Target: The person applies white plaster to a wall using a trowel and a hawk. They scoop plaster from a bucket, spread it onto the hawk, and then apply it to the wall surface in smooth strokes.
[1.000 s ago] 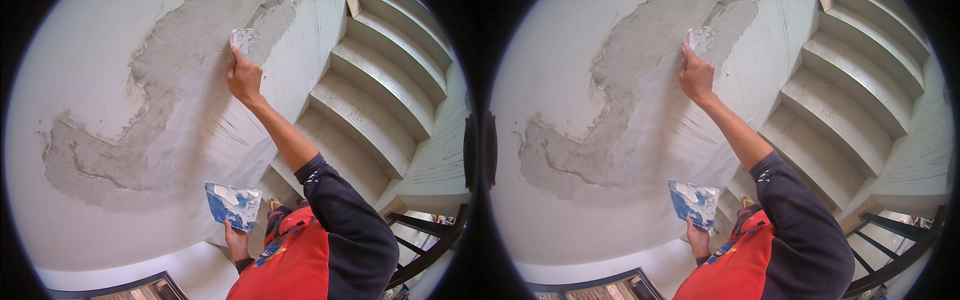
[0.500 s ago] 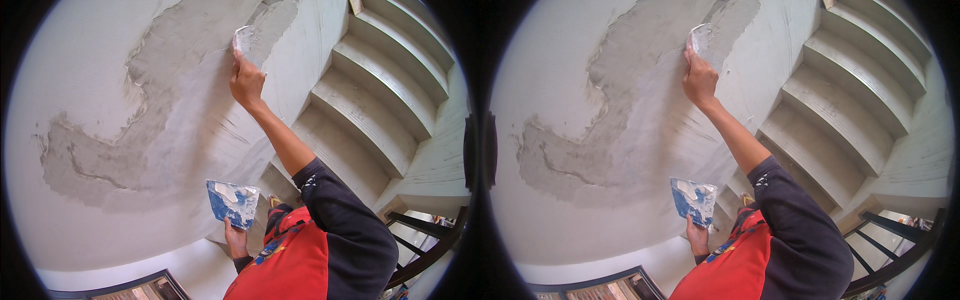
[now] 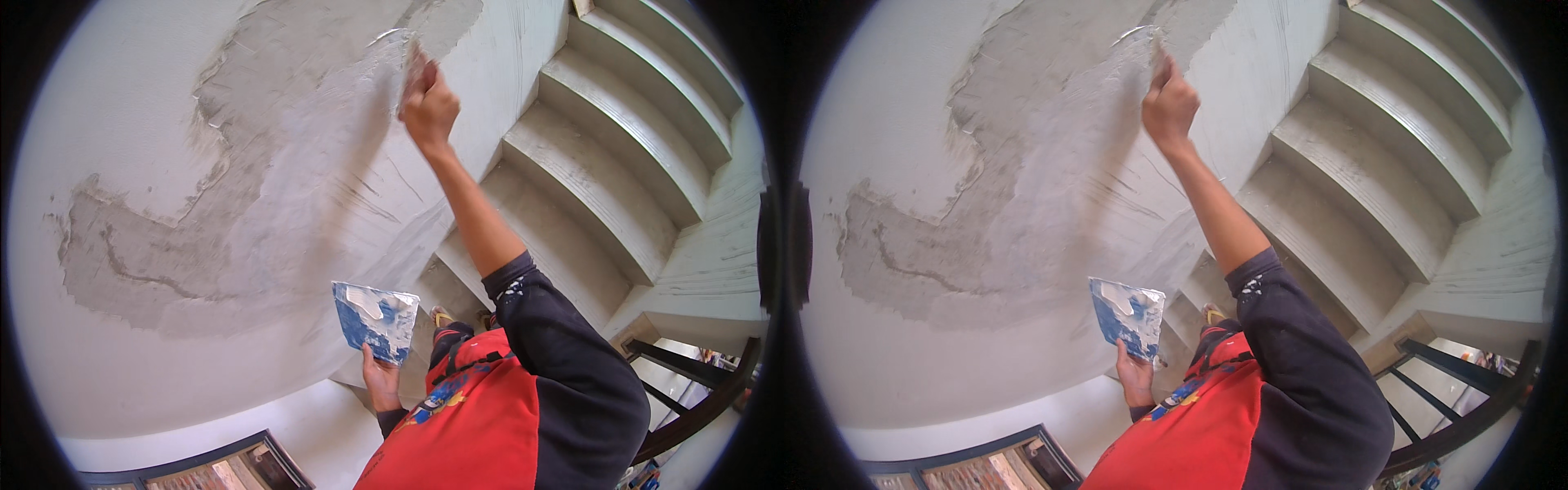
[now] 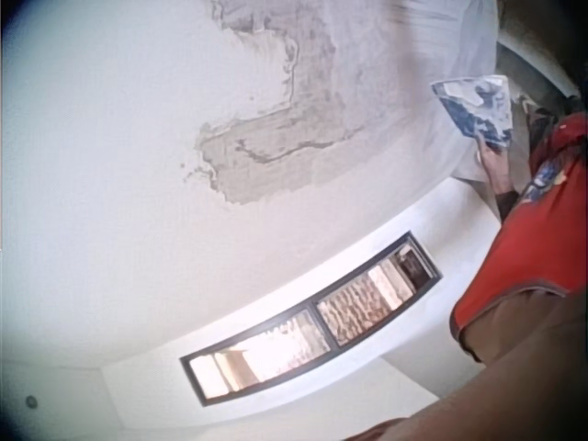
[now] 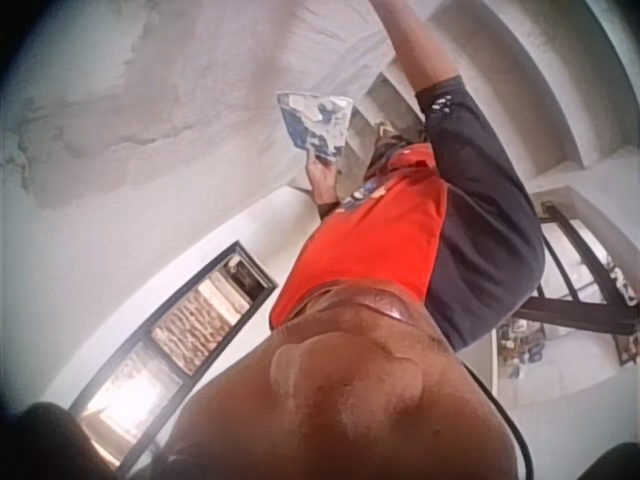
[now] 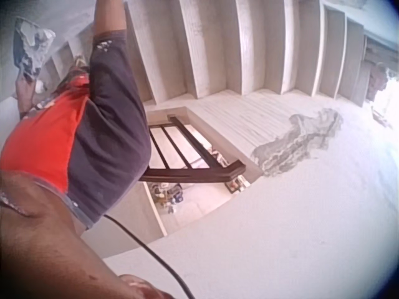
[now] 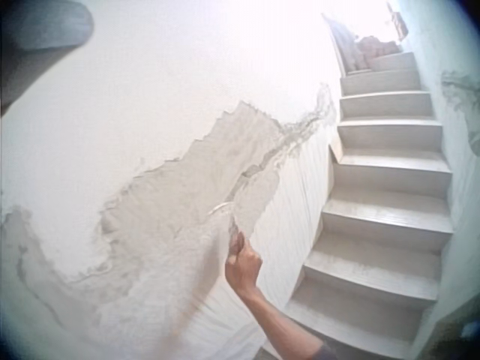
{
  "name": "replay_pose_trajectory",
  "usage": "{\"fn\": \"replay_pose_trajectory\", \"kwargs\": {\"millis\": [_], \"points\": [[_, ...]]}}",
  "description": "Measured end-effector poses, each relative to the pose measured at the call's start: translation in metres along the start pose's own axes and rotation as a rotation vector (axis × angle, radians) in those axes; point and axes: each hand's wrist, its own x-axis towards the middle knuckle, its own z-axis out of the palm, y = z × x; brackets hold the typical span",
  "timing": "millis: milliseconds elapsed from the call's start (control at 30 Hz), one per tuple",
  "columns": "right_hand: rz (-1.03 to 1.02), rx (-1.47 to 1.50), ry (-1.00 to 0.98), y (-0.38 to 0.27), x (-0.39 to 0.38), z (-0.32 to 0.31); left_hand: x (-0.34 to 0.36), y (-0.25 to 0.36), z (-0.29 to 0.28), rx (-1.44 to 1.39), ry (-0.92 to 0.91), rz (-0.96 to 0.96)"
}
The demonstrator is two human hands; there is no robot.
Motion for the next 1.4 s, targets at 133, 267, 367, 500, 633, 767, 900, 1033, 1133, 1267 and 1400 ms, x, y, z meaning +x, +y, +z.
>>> {"fn": "replay_pose_trajectory", "kwargs": {"millis": [133,267,367,500,633,767,900,1033,1133,1267,1400], "points": [[0.125,0.02,-0.004,-0.011,0.045,0.0,0.001,-0.002,-0.012,0.075,-0.041,0.074],[-0.034,-0.051,0.039,-0.031,0.041,0.009,0.011,-0.014,-0.027,0.042,-0.099,0.11],[-0.126,0.046,0.021,-0.053,0.016,0.01,0.011,-0.018,-0.032,-0.005,-0.116,0.09],[-0.047,0.194,-0.131,-0.057,-0.009,0.001,0.01,-0.018,-0.021,-0.034,-0.044,0.083],[0.021,0.282,-0.152,-0.029,-0.024,-0.021,0.003,-0.011,-0.006,-0.032,-0.02,0.092],[0.135,0.235,-0.2,0.031,-0.027,-0.056,0.003,-0.012,-0.009,-0.065,-0.011,0.098],[0.217,0.175,-0.291,0.057,-0.031,-0.073,0.012,-0.015,-0.027,-0.12,0.037,0.083],[0.031,0.162,-0.289,0.029,-0.035,-0.056,0.017,-0.014,-0.031,-0.137,0.033,0.077],[-0.526,0.036,-0.324,-0.031,-0.029,-0.038,0.018,-0.014,-0.039,-0.162,0.048,0.078],[-0.986,0.062,0.02,-0.073,-0.002,0.021,0.017,-0.014,-0.03,-0.137,0.022,0.094],[-0.84,-0.058,0.032,-0.07,-0.008,0.085,0.017,-0.022,-0.038,-0.149,0.007,0.098]]}}
